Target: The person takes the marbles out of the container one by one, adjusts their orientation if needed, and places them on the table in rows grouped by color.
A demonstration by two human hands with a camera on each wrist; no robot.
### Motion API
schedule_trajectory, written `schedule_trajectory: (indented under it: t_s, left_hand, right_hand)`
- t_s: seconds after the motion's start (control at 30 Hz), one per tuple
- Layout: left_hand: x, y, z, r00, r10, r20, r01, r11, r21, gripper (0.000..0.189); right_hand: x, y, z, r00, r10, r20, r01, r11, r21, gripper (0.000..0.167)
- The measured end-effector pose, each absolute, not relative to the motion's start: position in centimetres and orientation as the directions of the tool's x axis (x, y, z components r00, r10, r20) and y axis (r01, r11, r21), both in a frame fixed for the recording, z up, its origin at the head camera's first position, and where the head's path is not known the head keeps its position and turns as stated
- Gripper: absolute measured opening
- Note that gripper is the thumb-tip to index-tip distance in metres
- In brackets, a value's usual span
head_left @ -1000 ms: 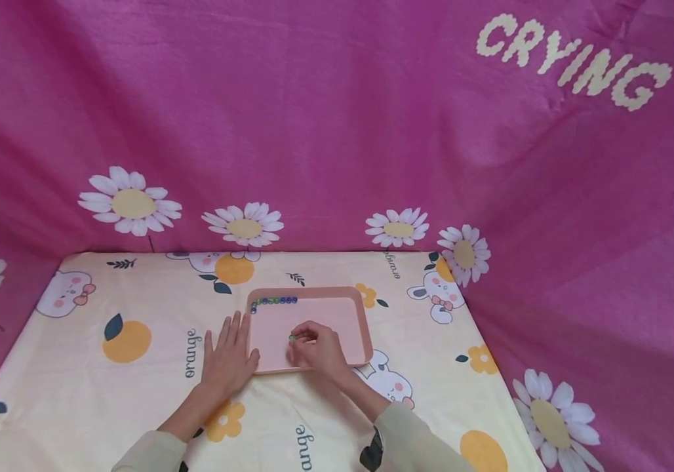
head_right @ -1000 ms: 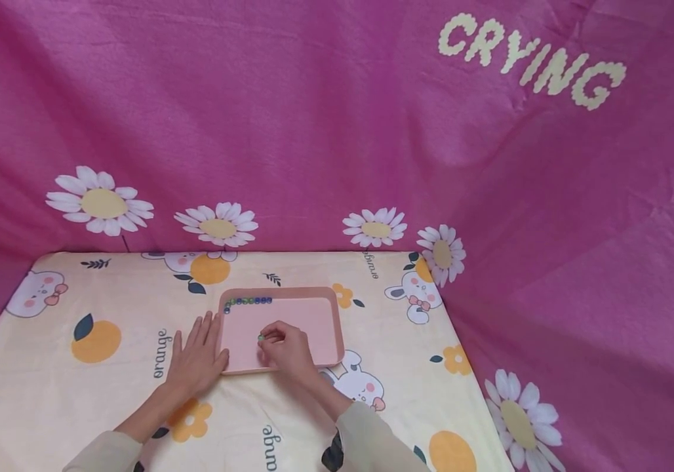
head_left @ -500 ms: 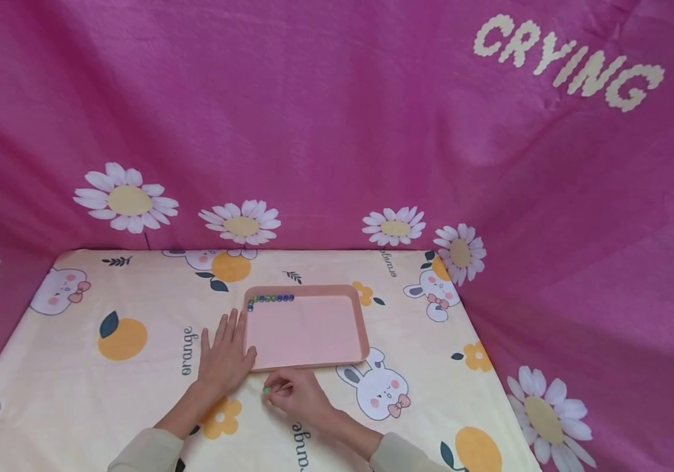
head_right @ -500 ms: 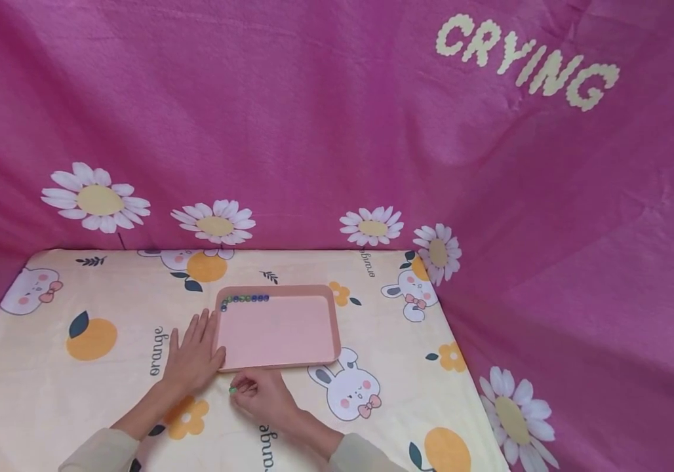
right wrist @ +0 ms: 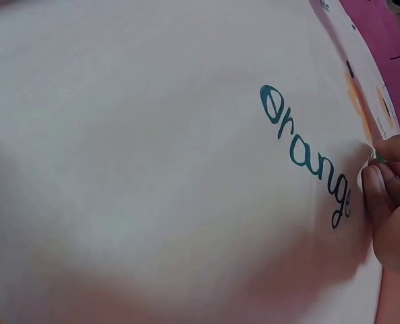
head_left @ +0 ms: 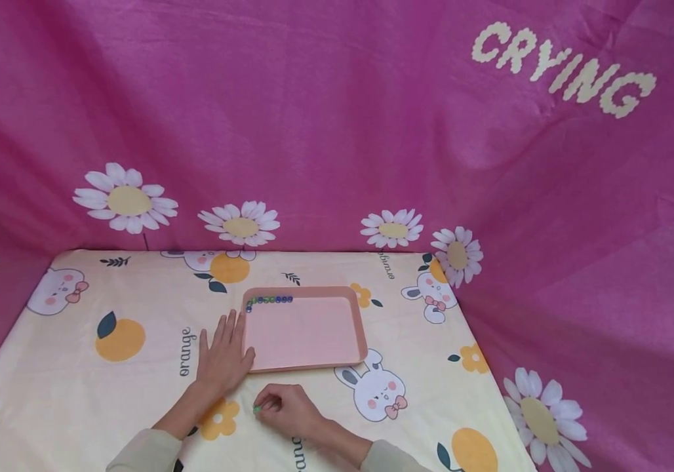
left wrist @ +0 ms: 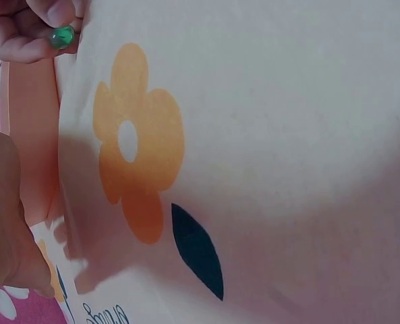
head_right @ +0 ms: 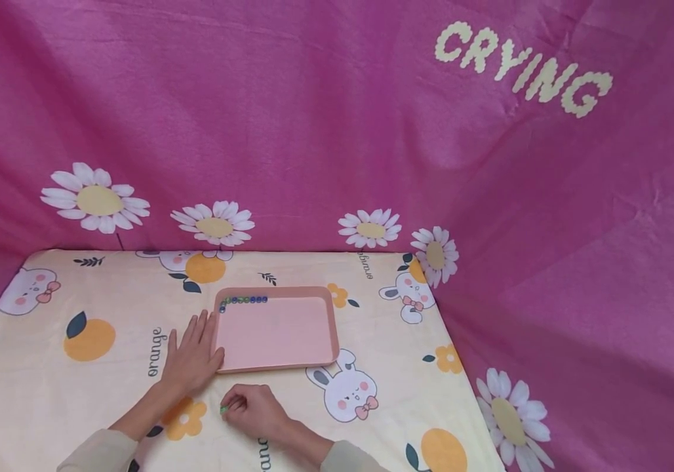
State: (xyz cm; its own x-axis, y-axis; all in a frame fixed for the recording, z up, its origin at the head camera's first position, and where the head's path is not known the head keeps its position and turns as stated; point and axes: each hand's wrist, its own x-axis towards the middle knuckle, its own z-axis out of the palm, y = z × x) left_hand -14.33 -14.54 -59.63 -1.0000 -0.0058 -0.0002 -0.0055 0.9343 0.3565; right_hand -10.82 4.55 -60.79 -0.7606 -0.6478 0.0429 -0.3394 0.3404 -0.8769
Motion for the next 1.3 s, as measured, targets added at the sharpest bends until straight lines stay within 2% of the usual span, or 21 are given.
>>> schedule_trajectory:
  t_s: [0.13,0.33,0.47,0.77,1.3]
  left_hand:
    - [-14.3,-14.7,-59.7,-1.0,-0.004,0.002,-0.003,0.936,0.352,0.081]
    - [-14.4,-14.7,-59.9,-1.0,-0.001,0.015,0.005,0.934,0.358,0.081]
    - [-14.3,-14.6,-59.9,-1.0,0.005,0.011,0.009,0.93,0.366,0.08]
    - [-14.3,-14.5,-59.6,-1.0,0.0,0.007,0.003,0.934,0.358,0.08]
    - [-14.4,-14.6,-59.8,-1.0,-0.009,0.004,-0.007,0.933,0.359,0.081]
  right_hand:
    - [-10.8,4.4,-60.7,-0.757,-0.653,0.033,-0.331,0.34,-0.88,0.013]
    - [-11.4,4.2,-60.5,-0.811,-0.583,0.045,-0.333,0.397,-0.855,0.013]
    - [-11.8,4.1,-60.4,-0.829,-0.56,-0.003,-0.297,0.445,-0.845,0.014]
    - [-12.1,4.0,-60.4,-0.801,-0.599,0.004,-0.36,0.476,-0.802,0.015]
    - [-12.1,3.9,-59.0,-0.809,-0.585,-0.058,-0.336,0.54,-0.772,0.019]
